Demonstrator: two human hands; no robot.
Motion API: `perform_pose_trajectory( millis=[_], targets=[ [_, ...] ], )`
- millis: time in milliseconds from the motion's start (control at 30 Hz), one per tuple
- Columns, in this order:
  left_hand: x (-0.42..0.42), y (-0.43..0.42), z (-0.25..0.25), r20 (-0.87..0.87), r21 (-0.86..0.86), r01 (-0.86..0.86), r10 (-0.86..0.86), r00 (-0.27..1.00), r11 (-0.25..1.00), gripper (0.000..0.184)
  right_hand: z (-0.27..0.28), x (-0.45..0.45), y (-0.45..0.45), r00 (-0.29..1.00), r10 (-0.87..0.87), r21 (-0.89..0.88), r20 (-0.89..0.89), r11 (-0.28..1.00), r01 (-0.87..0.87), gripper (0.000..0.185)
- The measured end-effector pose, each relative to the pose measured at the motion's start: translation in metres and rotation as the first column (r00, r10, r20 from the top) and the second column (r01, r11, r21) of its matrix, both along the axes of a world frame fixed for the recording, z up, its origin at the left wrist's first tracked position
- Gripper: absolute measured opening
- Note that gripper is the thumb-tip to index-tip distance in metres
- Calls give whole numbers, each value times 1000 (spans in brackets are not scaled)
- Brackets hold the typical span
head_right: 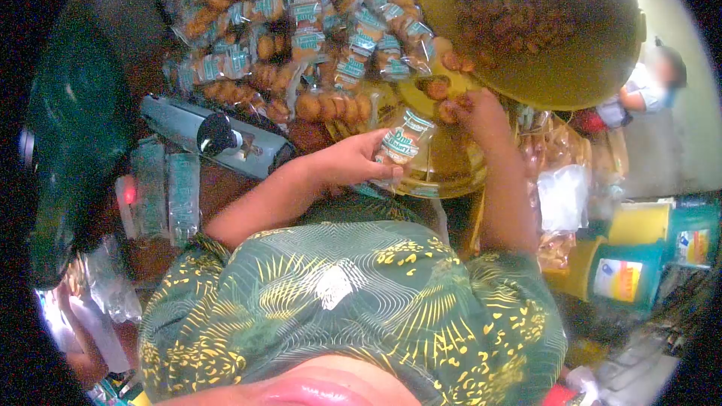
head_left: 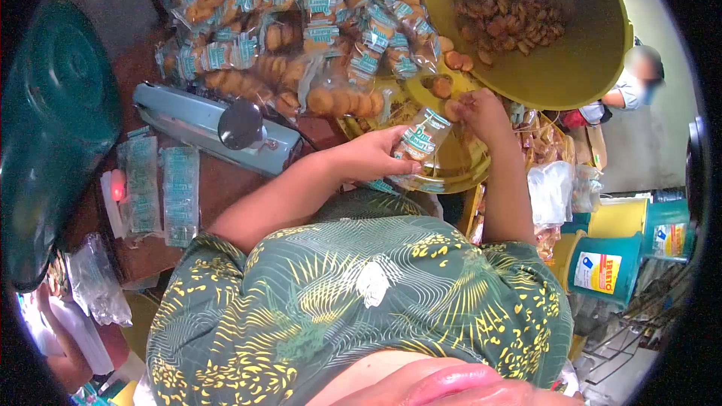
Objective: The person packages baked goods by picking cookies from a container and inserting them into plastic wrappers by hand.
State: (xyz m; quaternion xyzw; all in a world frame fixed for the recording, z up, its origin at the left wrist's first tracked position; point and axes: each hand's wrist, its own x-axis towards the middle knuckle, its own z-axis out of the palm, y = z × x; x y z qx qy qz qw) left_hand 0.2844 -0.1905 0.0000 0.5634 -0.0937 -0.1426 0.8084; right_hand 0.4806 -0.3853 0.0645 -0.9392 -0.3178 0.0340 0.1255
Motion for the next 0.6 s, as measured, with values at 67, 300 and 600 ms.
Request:
perform_pose_trajectory(
  millis=[67,300,600],
  targets=[
    [-1,-1,1,-11,-19,-15,15,1000,1000,57,5,-7,2,997,-1,-7,-71,1000,1,25],
    [1,0,-1,8,-73,14,-14,1000,997,60,16,-13,5,979,36,363,-201,931,40,17],
    [-2,2,1,1,98,1,-1,1000,995,68,28,-45,23,760,534,391,-370,832,-393,23]
  ],
)
